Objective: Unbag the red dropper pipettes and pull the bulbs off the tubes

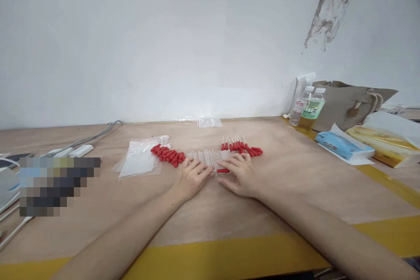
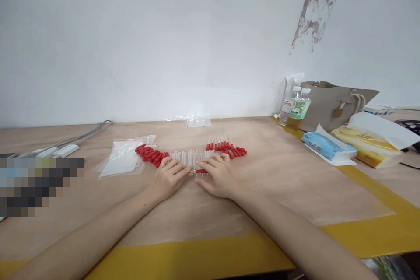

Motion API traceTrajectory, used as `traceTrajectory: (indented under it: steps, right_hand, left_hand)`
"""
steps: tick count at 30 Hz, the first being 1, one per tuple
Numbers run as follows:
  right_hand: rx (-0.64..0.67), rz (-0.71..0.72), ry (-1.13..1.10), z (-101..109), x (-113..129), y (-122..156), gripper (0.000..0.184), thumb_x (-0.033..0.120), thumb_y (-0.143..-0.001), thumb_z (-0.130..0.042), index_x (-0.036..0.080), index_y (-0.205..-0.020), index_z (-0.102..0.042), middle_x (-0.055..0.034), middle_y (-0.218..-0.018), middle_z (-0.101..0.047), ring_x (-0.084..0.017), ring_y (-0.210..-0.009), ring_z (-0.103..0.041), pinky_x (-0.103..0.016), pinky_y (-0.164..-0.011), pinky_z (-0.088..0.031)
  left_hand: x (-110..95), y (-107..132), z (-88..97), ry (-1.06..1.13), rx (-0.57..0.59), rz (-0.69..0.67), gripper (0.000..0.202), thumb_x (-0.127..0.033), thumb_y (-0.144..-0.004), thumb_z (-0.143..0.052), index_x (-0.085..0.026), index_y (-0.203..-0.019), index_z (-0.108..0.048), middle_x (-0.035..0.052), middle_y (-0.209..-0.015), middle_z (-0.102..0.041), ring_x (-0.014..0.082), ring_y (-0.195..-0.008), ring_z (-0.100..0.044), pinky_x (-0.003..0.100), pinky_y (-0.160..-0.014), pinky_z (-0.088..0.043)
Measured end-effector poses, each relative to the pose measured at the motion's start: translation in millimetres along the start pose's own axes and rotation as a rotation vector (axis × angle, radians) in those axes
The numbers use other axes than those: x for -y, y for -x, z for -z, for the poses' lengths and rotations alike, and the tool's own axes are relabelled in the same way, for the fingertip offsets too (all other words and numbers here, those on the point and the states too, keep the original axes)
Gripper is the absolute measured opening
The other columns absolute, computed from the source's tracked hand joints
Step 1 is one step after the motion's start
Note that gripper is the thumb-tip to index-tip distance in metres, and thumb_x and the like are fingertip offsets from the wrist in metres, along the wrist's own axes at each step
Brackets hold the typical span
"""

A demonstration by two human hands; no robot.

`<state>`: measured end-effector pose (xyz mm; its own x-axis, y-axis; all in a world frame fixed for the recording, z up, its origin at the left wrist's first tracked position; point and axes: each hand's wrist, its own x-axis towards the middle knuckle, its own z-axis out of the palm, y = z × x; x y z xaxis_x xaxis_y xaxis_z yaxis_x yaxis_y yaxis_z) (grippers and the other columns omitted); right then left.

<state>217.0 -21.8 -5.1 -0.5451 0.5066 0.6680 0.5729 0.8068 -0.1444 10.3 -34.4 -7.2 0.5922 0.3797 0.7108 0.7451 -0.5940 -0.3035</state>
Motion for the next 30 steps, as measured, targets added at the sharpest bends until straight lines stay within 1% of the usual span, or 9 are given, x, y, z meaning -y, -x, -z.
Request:
traceTrajectory:
  steps: [2, 4, 5, 8, 12, 16, 24, 27, 30]
  right_hand:
    - [-0.024, 0.064, 0.074, -6, 4, 0, 0.031, 0.039, -0.079, -0.054, 0.021, -0.103, -0.059, -0.0047, -0.088, -0.064, -0.018, -0.085, -0.048, -0.038, -0.083, -0.022]
    - [-0.056, 0.109, 0.139, -12, 5, 0, 0.019, 0.033, -0.083, -0.05, 0.021, -0.093, -0.062, -0.0021, -0.074, -0.063, -0.015, -0.076, -0.047, -0.036, -0.079, -0.022]
    - [-0.073, 0.124, 0.166, -14, 4, 1, 0.017, 0.029, -0.084, -0.049, 0.021, -0.087, -0.063, -0.001, -0.067, -0.062, -0.014, -0.073, -0.046, -0.035, -0.077, -0.022]
    - [-0.103, 0.177, 0.216, -15, 2, 2, 0.017, 0.027, -0.084, -0.048, 0.02, -0.079, -0.063, 0.0004, -0.059, -0.058, -0.012, -0.068, -0.043, -0.033, -0.073, -0.021]
    - [-0.115, 0.231, 0.256, -10, 0, 3, 0.017, 0.028, -0.085, -0.048, 0.019, -0.079, -0.062, 0.0009, -0.058, -0.056, -0.012, -0.068, -0.042, -0.033, -0.074, -0.02]
    - [-0.127, 0.254, 0.289, -10, 0, 6, 0.016, 0.026, -0.085, -0.048, 0.02, -0.08, -0.062, 0.0007, -0.057, -0.055, -0.012, -0.069, -0.042, -0.033, -0.075, -0.021]
    - [-0.165, 0.31, 0.349, -10, -4, 12, 0.013, 0.024, -0.085, -0.049, 0.021, -0.089, -0.06, 0.0015, -0.061, -0.056, -0.012, -0.071, -0.046, -0.032, -0.074, -0.022]
    - [-0.187, 0.349, 0.379, -7, -6, 12, 0.013, 0.025, -0.085, -0.048, 0.021, -0.092, -0.059, 0.0017, -0.063, -0.058, -0.011, -0.072, -0.047, -0.032, -0.074, -0.022]
    - [-0.219, 0.411, 0.435, -2, -7, 10, 0.013, 0.024, -0.085, -0.049, 0.02, -0.092, -0.059, 0.0021, -0.063, -0.059, -0.01, -0.07, -0.047, -0.031, -0.07, -0.023]
  left_hand:
    - [-3, -1, 1.7, 0.022, -0.015, -0.018, 0.012, -0.02, -0.084, -0.05, -0.019, -0.093, -0.059, -0.0008, -0.07, -0.063, 0.013, -0.068, -0.05, 0.032, -0.073, -0.032]
    - [-5, -2, 3.1, 0.028, -0.02, -0.037, 0.011, -0.019, -0.084, -0.049, -0.019, -0.09, -0.059, -0.001, -0.068, -0.062, 0.0125, -0.067, -0.049, 0.032, -0.075, -0.032]
    - [-6, -3, 3.5, 0.024, -0.018, -0.045, 0.011, -0.019, -0.084, -0.048, -0.018, -0.087, -0.059, -0.0011, -0.066, -0.061, 0.0124, -0.066, -0.049, 0.032, -0.076, -0.032]
    - [-7, -4, 4.4, 0.019, 0.015, -0.056, 0.013, -0.019, -0.085, -0.047, -0.017, -0.08, -0.059, -0.0015, -0.061, -0.058, 0.012, -0.065, -0.049, 0.032, -0.078, -0.032]
    - [-9, -3, 5.7, 0.054, 0.064, -0.06, 0.013, -0.019, -0.085, -0.046, -0.017, -0.081, -0.058, -0.0015, -0.06, -0.056, 0.0116, -0.064, -0.048, 0.033, -0.081, -0.032]
    - [-10, -2, 7.5, 0.113, 0.084, -0.034, 0.016, -0.019, -0.086, -0.044, -0.016, -0.08, -0.058, -0.0017, -0.058, -0.055, 0.0109, -0.062, -0.049, 0.033, -0.082, -0.031]
    - [-10, 1, 11.6, 0.202, 0.111, 0.03, 0.019, -0.02, -0.087, -0.042, -0.016, -0.078, -0.058, -0.001, -0.059, -0.056, 0.0105, -0.06, -0.049, 0.032, -0.075, -0.03]
    - [-10, 2, 10.7, 0.2, 0.121, 0.033, 0.02, -0.02, -0.087, -0.041, -0.016, -0.079, -0.058, -0.0001, -0.06, -0.056, 0.0114, -0.062, -0.049, 0.032, -0.073, -0.031]
    - [-12, 0, 10.0, 0.204, 0.126, 0.032, 0.02, -0.02, -0.087, -0.04, -0.015, -0.079, -0.058, 0.0006, -0.061, -0.056, 0.0119, -0.063, -0.049, 0.031, -0.072, -0.031]
